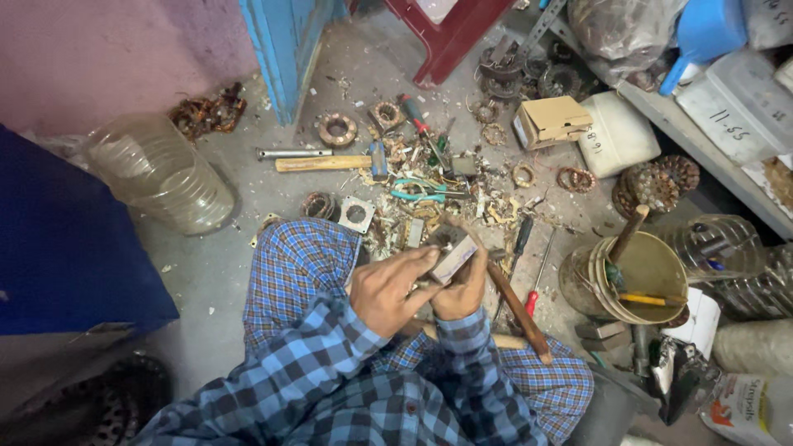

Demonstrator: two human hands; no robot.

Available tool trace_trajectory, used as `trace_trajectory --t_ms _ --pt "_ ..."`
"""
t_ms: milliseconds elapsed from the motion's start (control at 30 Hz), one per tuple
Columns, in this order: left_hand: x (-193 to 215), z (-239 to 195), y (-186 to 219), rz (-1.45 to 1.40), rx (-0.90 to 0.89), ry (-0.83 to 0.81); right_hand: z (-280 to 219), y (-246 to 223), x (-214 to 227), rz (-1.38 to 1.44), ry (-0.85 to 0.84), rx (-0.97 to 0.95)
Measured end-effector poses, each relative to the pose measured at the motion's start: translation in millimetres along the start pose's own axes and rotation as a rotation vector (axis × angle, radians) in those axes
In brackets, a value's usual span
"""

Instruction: The person dismantles a motor stator by hammering it and using pliers to pry apart metal components while sitting on the floor.

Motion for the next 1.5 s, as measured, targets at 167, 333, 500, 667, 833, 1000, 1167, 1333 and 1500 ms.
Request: trace_trajectory --t_ms 167,333,500,667,833,1000,1167,1333,1500 --pt "11 -2 20 0.047 -0.177 0.040 9 -28 -5 -0.118 -0.046 0.105" --pt "12 -7 -15 -0.394 0.446 0.040 10 -37 -7 -0.025 -0.158 0.027" --pt "12 -3 -33 -0.580 0.519 0.084 8 -37 -7 -0.056 -0.268 -0.086" --pt "9 -11 -53 -0.531 0.584 -0.008 3 -40 -5 -0.137 -0.322 -0.012" --pt "25 -9 -61 -0.319 0.552 0.127 -3 -28 -3 -0.047 -0.339 -0.157" --pt "65 5 -38 0.206 0.118 0.249 -4 -19 6 0.226 -0.329 -0.351" --pt "42 -30 -80 -0.095 0.775 -0.069 -7 -29 3 0.733 -0.352 -0.308" --pt "-10 -58 -80 -0.857 1.010 -0.173 -14 -22 0 0.710 -0.399 -0.259" --pt "-22 -64 -72 -1.195 1.035 -0.071 -20 -3 0 0.634 -0.436 -0.363"
Point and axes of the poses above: each hand's wrist, its own z-axis towards the middle knuckle, its own x-axis out of the back of the hand, y = z × x, the point moved 6 cm from there along z, towards the middle knuckle, and after that the axes turned 12 degrees about -z, right-handed, at the moved point
